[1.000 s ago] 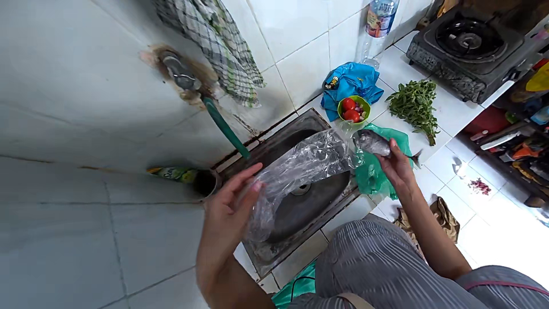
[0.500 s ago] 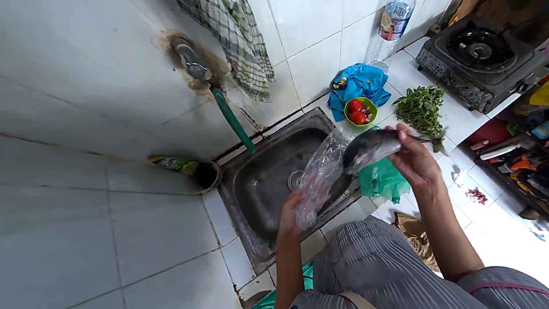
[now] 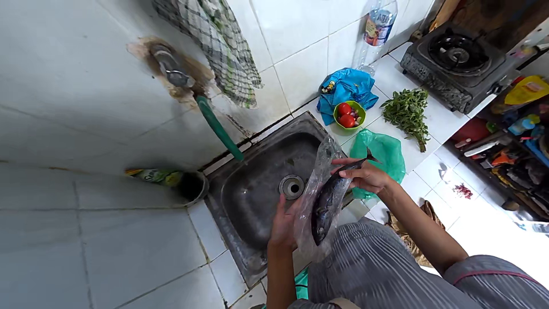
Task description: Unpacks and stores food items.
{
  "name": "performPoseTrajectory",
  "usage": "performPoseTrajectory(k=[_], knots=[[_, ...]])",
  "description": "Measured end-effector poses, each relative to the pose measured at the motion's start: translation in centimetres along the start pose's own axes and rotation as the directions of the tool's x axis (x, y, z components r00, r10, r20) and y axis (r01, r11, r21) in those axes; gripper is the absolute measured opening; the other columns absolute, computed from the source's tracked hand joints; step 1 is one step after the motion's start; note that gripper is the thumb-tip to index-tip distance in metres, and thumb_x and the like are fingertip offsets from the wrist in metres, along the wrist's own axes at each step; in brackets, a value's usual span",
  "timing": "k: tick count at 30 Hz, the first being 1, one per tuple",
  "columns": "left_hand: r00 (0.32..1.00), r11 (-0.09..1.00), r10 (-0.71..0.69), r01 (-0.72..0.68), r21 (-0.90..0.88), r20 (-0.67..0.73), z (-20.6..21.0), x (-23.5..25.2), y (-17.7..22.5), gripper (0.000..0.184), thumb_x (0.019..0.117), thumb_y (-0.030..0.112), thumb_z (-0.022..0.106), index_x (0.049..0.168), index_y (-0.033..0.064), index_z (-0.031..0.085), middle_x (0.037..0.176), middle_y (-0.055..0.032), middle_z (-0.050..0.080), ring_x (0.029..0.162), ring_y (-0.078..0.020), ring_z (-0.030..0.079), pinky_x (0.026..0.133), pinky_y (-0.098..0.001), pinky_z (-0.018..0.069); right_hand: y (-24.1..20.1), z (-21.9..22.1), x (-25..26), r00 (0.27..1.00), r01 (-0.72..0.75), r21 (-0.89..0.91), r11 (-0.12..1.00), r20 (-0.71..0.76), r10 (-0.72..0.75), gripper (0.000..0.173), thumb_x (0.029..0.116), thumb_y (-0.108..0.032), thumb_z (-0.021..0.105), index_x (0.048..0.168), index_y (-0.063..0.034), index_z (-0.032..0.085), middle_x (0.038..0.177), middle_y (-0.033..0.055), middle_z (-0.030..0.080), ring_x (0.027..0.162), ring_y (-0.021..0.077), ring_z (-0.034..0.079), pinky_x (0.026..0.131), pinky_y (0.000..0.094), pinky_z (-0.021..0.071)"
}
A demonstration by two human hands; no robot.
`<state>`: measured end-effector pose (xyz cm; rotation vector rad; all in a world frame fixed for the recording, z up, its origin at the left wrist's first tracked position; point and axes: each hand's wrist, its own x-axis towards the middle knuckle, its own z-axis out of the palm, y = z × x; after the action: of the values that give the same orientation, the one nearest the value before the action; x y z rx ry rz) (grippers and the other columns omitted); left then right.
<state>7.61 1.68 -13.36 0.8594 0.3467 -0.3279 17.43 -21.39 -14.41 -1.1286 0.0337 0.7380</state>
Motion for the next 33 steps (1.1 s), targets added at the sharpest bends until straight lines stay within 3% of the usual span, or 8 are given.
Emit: performPoseTrajectory(k=[5,10,13,17,19,21,26,33], knots=[[0.99,0.951,-0.114,0.083,0.298,0.087,2.8,2.4,1.3,0.062,0.1102,0.032,0.003,0.129,0.0012,0.054,0.099,0.0027,0.074,0.091,-0.0008,0.069,0.081,-0.0208,0.058,1.0,-1.9,-2.2,0.996,0.076,0.15,0.986,-0.048,-0.069,0.038,0.0945,-0.002,0.056,0.132,-0.006,0.053,0.105,0.003,0.075,0.087,0.011,0.074,0.076,0.0244,0.0615],[0.944,0.894,-0.089,-0.066,0.444,0.318,6.3,7.4,0.7,0.066,0.1099,0.036,0.003,0.136,0.0001,0.052,0.113,-0.0055,0.067,0.102,-0.006,0.062,0.093,-0.025,0.0503,1.0,-3.9,-4.6,0.949,0.301,0.387,0.871,-0.212,-0.234,0.04,0.0885,-0.019,0.076,0.127,-0.0118,0.066,0.106,0.0024,0.076,0.09,0.0116,0.074,0.079,0.0259,0.0624],[0.973,0.82,0.062,-0.178,0.543,0.224,9.0,9.8,-0.9,0.041,0.1116,0.025,0.024,0.123,0.0024,0.056,0.105,-0.0026,0.069,0.09,-0.0073,0.065,0.084,-0.0279,0.0539,0.3,-4.4,-6.5,0.864,0.495,0.457,0.739,-0.349,-0.364,0.022,0.1001,-0.023,0.061,0.117,-0.0124,0.07,0.102,0.0013,0.077,0.089,0.0097,0.074,0.079,0.025,0.0624],[0.996,0.407,0.074,-0.078,0.91,0.052,7.6,14.6,-6.2,0.074,0.0956,0.038,0.069,0.146,-0.008,0.042,0.145,-0.033,0.046,0.131,-0.0464,0.049,0.107,-0.0612,0.0415,-0.3,-6.9,-8.7,0.688,0.72,0.512,0.468,-0.612,-0.389,0.031,0.108,-0.015,0.037,0.097,-0.0099,0.066,0.089,0.0061,0.075,0.081,0.0135,0.074,0.072,0.0286,0.0634],[0.997,0.197,-0.078,0.033,0.98,-0.018,6.7,15.3,-8.8,0.094,0.0885,0.051,0.074,0.15,-0.01,0.037,0.15,-0.0351,0.04,0.14,-0.0493,0.039,0.114,-0.0651,0.0317,-0.9,-8.1,-9.9,0.6,0.793,0.459,0.4,-0.702,-0.384,0.03,0.1093,-0.015,0.033,0.101,-0.0096,0.062,0.091,0.0065,0.073,0.082,0.0135,0.073,0.071,0.0276,0.063],[0.988,0.103,-0.157,0.023,0.994,-0.006,6.2,14.9,-10.3,0.072,0.0958,0.04,0.068,0.144,-0.0092,0.046,0.142,-0.032,0.052,0.135,-0.0448,0.048,0.111,-0.0622,0.0357,-1.4,-9.2,-11.1,0.525,0.834,0.377,0.402,-0.765,-0.373,0.032,0.1114,-0.019,0.029,0.104,-0.0099,0.058,0.093,0.0044,0.072,0.084,0.0114,0.073,0.073,0.0253,0.0622],[0.994,0.448,0.071,-0.103,0.888,0.079,5.2,11.0,-6.5,0.036,0.1046,0.012,0.053,0.132,-0.0116,0.056,0.121,-0.0313,0.064,0.114,-0.0367,0.064,0.101,-0.0493,0.0492,-1.1,-11.1,-12.9,0.349,0.878,0.148,0.456,-0.849,-0.396,0.022,0.1126,-0.017,0.035,0.115,-0.0112,0.056,0.102,0.0009,0.071,0.093,0.009,0.072,0.084,0.0244,0.0606],[0.873,0.529,0.466,-0.144,0.836,-0.145,-0.5,-0.2,3.2,0.044,0.1033,0.015,0.053,0.139,-0.0103,0.05,0.123,-0.0202,0.062,0.103,-0.0065,0.063,0.09,-0.0248,0.0525,2.3,-13.1,-7.8,0.34,0.736,0.044,0.676,-0.887,-0.313,0.021,0.108,-0.008,0.047,0.129,-0.0065,0.049,0.1,0.0021,0.069,0.086,0.0113,0.071,0.079,0.0288,0.0622]])
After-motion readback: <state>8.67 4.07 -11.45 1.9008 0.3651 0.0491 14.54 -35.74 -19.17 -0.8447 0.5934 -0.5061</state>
